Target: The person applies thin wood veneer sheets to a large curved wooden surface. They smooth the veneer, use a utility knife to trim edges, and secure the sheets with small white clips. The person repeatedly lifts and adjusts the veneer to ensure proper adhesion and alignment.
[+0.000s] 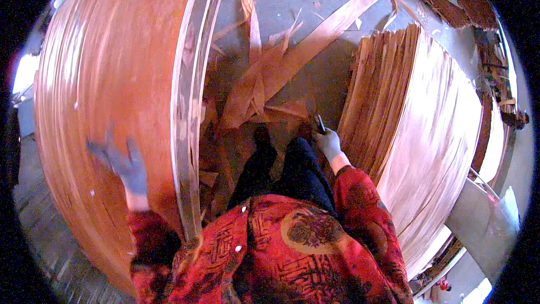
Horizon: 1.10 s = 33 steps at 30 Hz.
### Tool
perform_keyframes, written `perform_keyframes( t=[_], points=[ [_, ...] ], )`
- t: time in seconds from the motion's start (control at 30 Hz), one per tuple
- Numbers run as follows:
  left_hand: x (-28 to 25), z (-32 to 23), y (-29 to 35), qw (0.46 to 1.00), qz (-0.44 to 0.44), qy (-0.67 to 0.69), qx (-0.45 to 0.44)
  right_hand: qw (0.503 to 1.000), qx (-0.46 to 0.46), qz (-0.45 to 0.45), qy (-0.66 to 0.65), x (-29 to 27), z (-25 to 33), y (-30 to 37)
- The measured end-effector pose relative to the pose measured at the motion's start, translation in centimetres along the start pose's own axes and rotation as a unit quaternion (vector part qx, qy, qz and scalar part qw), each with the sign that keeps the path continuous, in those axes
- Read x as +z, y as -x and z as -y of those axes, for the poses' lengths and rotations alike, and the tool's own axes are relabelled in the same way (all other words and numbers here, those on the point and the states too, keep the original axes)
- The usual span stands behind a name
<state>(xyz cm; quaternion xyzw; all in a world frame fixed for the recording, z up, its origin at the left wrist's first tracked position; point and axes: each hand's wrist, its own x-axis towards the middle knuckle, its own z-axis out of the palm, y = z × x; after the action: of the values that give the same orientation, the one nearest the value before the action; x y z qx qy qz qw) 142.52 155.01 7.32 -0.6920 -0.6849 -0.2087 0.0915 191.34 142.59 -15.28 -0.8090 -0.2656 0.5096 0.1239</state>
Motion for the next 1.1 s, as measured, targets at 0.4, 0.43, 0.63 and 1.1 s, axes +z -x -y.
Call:
perform_keyframes(
  t=[0.4, 0.43, 0.63, 1.1],
  points=[
    [16.4, -2.6, -20.4, 0.987, 0.122, -0.054, 0.093, 0.904, -0.234, 0.127, 0.336, 6.7, 11.4, -22.2],
    [16.5, -2.9, -20.5, 0.987, 0.137, -0.021, 0.077, 0.877, -0.198, 0.138, 0.415, 7.8, 9.4, -26.1],
    [18.4, -4.1, -18.9, 0.985, 0.149, 0.046, -0.071, 0.822, -0.282, 0.215, 0.446, 15.7, 12.7, -42.4],
    [22.2, -2.3, -17.1, 0.971, 0.211, 0.021, -0.109, 0.789, -0.241, 0.231, 0.516, 24.1, 3.9, -48.3]
  ],
)
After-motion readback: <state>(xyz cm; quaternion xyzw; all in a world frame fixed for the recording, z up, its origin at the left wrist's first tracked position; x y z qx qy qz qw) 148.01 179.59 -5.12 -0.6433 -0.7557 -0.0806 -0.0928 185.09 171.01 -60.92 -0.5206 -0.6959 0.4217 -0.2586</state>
